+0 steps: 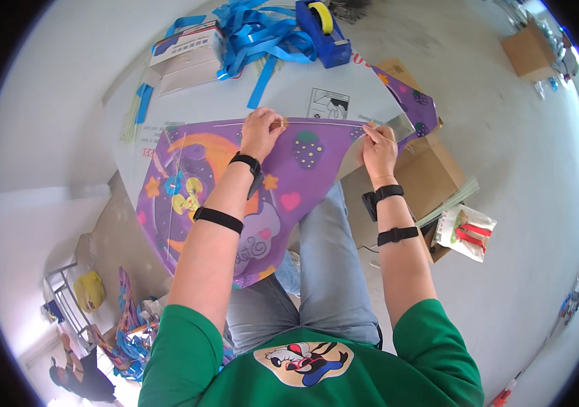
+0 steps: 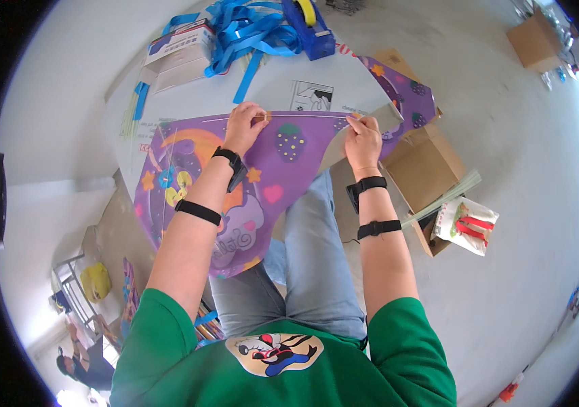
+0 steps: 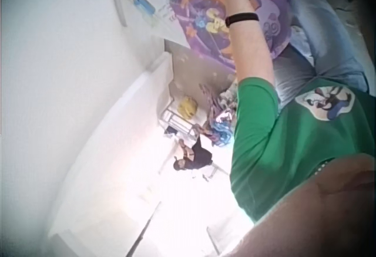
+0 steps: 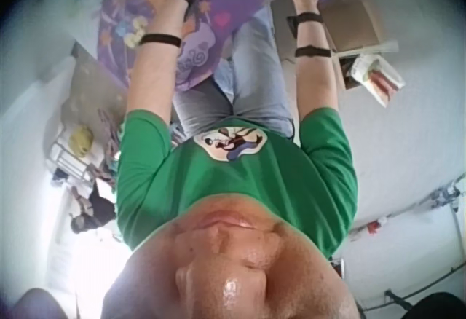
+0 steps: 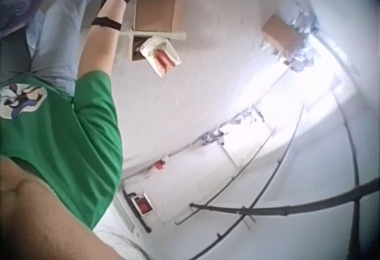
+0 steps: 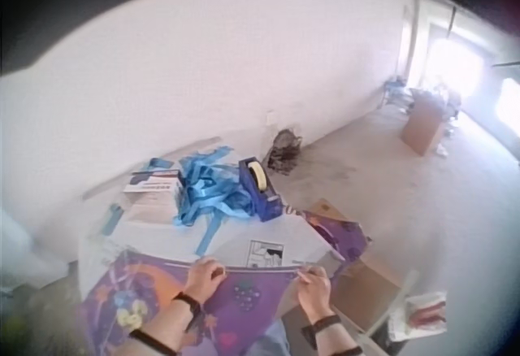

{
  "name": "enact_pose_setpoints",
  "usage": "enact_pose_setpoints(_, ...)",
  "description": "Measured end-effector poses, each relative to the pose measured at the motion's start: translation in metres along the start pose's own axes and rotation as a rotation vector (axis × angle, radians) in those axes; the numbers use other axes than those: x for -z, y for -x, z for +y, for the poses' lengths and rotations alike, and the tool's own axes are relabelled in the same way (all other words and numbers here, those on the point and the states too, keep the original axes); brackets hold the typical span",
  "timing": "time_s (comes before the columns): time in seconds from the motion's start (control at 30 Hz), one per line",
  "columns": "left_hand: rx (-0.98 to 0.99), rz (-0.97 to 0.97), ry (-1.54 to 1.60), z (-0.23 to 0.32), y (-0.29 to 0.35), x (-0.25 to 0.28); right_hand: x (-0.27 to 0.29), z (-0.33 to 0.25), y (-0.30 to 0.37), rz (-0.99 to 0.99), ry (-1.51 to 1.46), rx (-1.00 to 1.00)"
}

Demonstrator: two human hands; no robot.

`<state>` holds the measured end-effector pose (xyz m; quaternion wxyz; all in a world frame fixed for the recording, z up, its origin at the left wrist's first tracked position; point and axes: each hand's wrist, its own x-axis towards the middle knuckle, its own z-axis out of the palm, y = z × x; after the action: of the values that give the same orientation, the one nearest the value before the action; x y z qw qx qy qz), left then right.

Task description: Assembling a plastic kite by attaching rods and securing them with tape.

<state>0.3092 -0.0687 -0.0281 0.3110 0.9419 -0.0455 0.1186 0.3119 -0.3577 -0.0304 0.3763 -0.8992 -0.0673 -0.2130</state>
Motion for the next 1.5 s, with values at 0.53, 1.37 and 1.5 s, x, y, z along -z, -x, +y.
enact_pose_setpoints(0.53,0.02,0.069,0.017,0.016,0.009,0.042,0.006,0.017,-0.009,-0.128,-0.223,-0.31)
enact_pose_setpoints(1.37,0.782,0.164,-0.21,-0.127,0.255,0.171,0.1,0.06,-0.031,-0.395,-0.261,-0.468)
enact_pose_setpoints(1.5,0.778,0.109,-0.217,-0.129,0.263,0.178,0.08,0.005,-0.092,-0.424,0.012,-0.147)
